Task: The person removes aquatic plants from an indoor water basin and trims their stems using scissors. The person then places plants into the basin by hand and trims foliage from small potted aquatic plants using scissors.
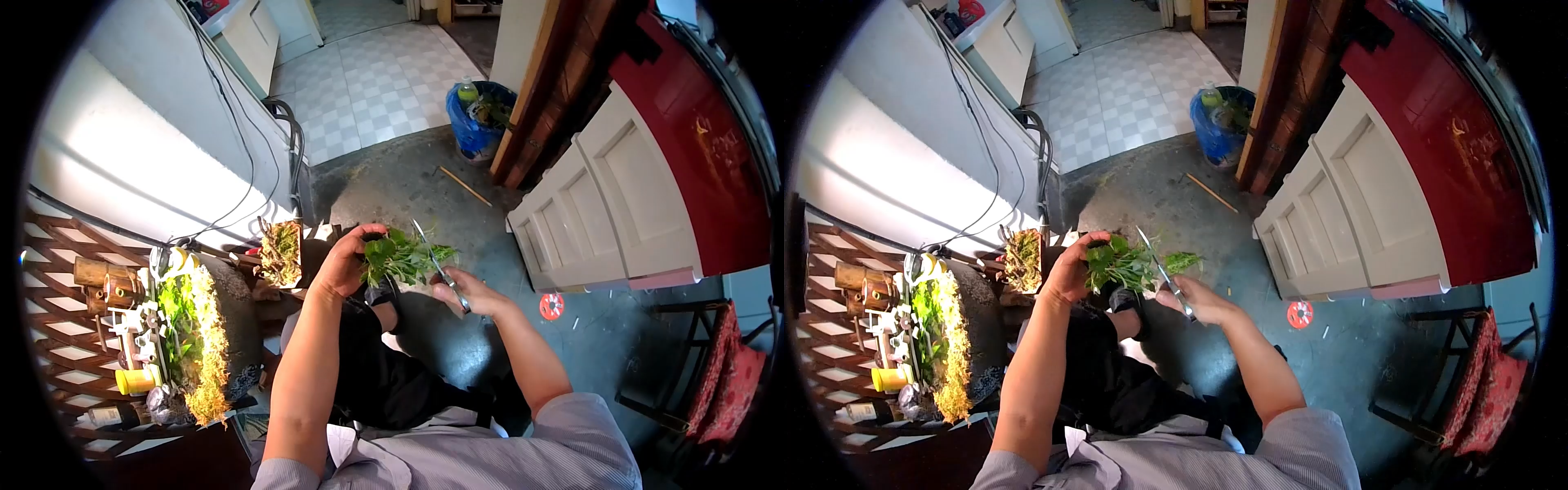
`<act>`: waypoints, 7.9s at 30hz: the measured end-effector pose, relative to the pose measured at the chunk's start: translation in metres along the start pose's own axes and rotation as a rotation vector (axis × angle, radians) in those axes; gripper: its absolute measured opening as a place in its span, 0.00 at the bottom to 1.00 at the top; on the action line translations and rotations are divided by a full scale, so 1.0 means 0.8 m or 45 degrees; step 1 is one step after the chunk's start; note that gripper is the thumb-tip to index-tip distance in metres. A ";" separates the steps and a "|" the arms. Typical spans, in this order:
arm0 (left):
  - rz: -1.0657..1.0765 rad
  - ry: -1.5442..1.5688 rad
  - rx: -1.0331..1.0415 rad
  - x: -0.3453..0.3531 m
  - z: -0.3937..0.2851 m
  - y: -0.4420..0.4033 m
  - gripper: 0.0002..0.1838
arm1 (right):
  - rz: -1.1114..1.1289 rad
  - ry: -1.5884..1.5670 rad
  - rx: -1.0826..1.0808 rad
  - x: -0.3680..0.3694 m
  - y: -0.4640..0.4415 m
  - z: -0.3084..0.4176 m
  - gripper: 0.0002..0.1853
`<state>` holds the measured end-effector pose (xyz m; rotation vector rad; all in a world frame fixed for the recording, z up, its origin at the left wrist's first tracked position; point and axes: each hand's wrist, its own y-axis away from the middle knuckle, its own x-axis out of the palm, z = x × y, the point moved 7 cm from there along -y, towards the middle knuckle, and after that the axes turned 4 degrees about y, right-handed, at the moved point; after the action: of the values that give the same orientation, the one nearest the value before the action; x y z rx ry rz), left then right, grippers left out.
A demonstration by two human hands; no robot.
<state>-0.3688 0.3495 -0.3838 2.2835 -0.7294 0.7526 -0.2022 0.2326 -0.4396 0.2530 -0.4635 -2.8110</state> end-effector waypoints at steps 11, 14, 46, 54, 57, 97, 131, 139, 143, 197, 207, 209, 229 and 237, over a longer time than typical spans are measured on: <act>0.003 0.068 0.012 -0.011 0.005 -0.006 0.22 | -0.368 0.218 0.055 -0.032 0.013 -0.032 0.21; 0.007 0.116 0.064 -0.005 0.003 -0.004 0.20 | -0.597 0.122 0.038 -0.053 0.017 -0.061 0.23; 0.221 0.208 0.254 0.028 -0.004 0.013 0.25 | -0.835 -0.382 -0.459 0.000 -0.038 0.110 0.14; 0.237 0.490 0.044 0.022 -0.002 0.008 0.25 | -0.887 -0.124 -0.569 -0.019 -0.022 0.149 0.11; 0.172 0.490 -0.033 0.019 0.007 0.007 0.26 | -0.866 -0.137 -0.603 -0.015 -0.021 0.170 0.10; -0.474 0.250 0.628 -0.091 0.041 0.403 0.32 | 0.109 0.600 0.953 0.095 0.035 -0.441 0.11; -0.756 0.127 0.734 -0.221 0.119 0.343 0.22 | 0.412 0.211 0.028 0.375 -0.088 0.112 0.14; -0.849 -0.108 0.777 -0.227 0.114 0.341 0.26 | 0.385 0.274 -0.036 0.358 -0.091 0.106 0.10; -0.643 0.620 0.741 -0.221 0.120 0.329 0.28 | 0.359 0.238 -0.019 0.337 -0.082 0.110 0.09; -1.107 -1.641 1.110 -0.144 0.056 0.381 0.19 | 0.390 1.207 -0.808 0.339 -0.028 0.190 0.10; -1.068 -1.765 1.304 -0.131 0.055 0.380 0.16 | 0.251 1.019 -0.573 0.334 -0.036 0.189 0.10; -1.073 -1.792 1.320 -0.131 0.056 0.380 0.15 | 0.259 1.021 -0.687 0.336 -0.037 0.190 0.10; -1.112 -1.498 1.142 -0.151 0.057 0.377 0.28 | 0.083 0.164 -0.320 0.237 -0.059 0.203 0.05; -0.478 0.248 0.753 -0.200 0.095 0.332 0.30 | -0.867 1.249 -0.354 0.038 -0.086 0.248 0.17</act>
<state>-0.6273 0.1708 -0.4388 2.6943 0.0367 1.0871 -0.2904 0.3429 -0.2812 1.8701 0.2989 -2.7805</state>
